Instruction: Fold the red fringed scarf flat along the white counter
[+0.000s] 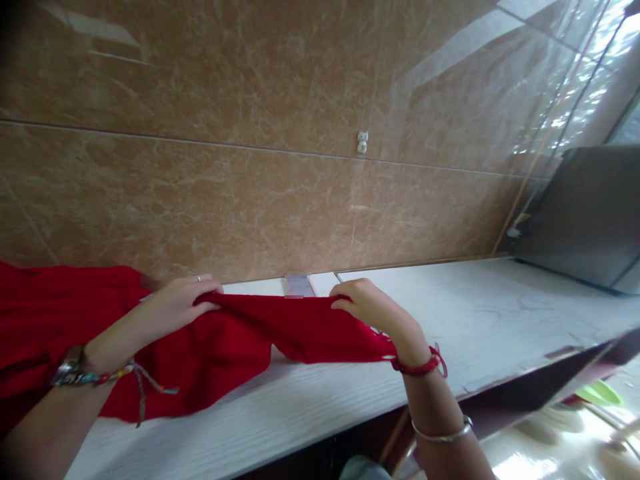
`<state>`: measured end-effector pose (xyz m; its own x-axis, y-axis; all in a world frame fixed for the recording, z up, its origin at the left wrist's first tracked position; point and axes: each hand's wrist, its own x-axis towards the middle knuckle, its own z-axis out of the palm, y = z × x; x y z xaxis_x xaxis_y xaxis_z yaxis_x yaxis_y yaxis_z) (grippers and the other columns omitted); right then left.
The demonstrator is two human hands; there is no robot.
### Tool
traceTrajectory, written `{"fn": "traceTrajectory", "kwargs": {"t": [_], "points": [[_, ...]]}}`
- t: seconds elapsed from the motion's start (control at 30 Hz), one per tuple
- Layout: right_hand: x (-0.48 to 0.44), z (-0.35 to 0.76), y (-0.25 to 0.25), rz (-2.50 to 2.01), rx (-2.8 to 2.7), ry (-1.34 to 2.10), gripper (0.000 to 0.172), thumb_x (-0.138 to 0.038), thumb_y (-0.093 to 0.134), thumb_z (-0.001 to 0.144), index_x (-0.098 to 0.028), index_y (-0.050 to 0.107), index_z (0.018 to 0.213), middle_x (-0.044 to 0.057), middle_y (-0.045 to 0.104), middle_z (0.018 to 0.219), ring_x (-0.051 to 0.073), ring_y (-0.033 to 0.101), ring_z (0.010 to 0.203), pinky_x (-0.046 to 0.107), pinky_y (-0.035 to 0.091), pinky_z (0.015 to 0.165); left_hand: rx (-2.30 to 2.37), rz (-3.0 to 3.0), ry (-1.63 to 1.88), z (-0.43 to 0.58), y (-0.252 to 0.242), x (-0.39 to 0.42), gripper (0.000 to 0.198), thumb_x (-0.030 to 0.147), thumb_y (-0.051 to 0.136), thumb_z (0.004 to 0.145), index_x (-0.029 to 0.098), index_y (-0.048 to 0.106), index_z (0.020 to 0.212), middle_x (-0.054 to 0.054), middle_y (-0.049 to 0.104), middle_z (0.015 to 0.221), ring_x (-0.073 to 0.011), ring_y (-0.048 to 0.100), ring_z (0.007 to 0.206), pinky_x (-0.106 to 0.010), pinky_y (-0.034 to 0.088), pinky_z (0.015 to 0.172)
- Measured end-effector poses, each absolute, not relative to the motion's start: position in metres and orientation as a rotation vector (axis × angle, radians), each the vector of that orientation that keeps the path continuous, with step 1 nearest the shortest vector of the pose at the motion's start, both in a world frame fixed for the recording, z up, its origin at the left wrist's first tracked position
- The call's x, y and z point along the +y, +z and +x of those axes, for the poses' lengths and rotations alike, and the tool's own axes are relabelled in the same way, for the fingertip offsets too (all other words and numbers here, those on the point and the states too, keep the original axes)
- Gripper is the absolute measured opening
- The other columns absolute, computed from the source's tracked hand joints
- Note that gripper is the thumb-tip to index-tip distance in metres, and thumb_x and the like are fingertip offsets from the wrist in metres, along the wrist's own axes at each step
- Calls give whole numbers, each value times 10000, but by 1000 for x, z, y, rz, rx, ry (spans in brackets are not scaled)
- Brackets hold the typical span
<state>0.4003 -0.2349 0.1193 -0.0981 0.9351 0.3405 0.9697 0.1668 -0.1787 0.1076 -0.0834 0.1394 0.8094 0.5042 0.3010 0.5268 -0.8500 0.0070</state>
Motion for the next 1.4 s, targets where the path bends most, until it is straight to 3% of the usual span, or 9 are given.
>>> {"fn": "traceTrajectory", "kwargs": {"t": [0.27,0.43,0.63,0.87,1.03,1.13,1.23,1.33,1.4], "points": [[-211,396,88,-1883,-2229,204,171,-150,470,754,-163,636,796,55,667,799,156,569,693,246,408,631,-932,-3091,-587,64,151,-69,308,461,460,751,184,594,756,-16,627,799,-174,553,766,-253,429,716],[-212,412,78,-1790,-1957,58,200,-239,381,823,-172,569,819,28,619,706,144,532,627,248,404,592,-1052,-3028,-638,53,155,-70,324,445,471,771,152,604,807,-17,634,842,-176,546,810,-271,399,783],[-250,452,132,-1712,-1775,-319,243,-321,374,833,-190,567,764,25,621,676,149,550,612,243,403,563,-988,-3348,-243,58,135,-56,294,424,491,738,156,605,769,-4,630,763,-157,543,727,-231,423,692],[-273,513,184,-1938,-2033,-356,291,-409,422,822,-214,609,714,46,635,627,172,563,548,275,394,526,-903,-3336,-701,108,116,-35,344,453,337,809,162,522,807,5,567,751,-141,516,713,-222,412,670],[-230,557,117,-2233,-2185,-376,307,-378,389,866,-190,615,780,59,666,731,169,596,658,254,394,588,-854,-3223,-354,155,84,-6,330,374,311,840,165,564,801,-39,618,796,-171,563,754,-268,416,731],[-191,567,55,-2436,-2168,-476,251,-270,380,885,-165,600,827,77,669,829,166,612,767,246,394,649,-883,-3007,-364,172,48,4,304,270,341,841,138,565,998,-107,595,993,-218,551,923,-345,406,829],[-159,573,10,-2469,-2136,-508,212,-193,377,885,-135,581,876,111,654,919,175,609,842,257,394,695,-948,-2770,-531,170,19,-15,363,242,372,846,144,499,1172,-153,471,1209,-275,444,1110,-429,368,905],[-139,586,-8,-2494,-2086,-540,211,-189,361,893,-113,557,910,126,642,941,191,602,870,276,394,708,-758,-2865,-496,148,6,-51,429,354,376,872,203,411,1272,-114,369,1331,-259,354,1209,-413,338,972],[-131,597,-11,-2499,-2070,-549,211,-201,360,895,-107,547,923,128,633,955,197,594,883,280,391,713,-517,-2977,-282,129,5,-69,494,432,403,858,327,302,1330,-25,273,1415,-245,308,1252,-403,331,990]]}}
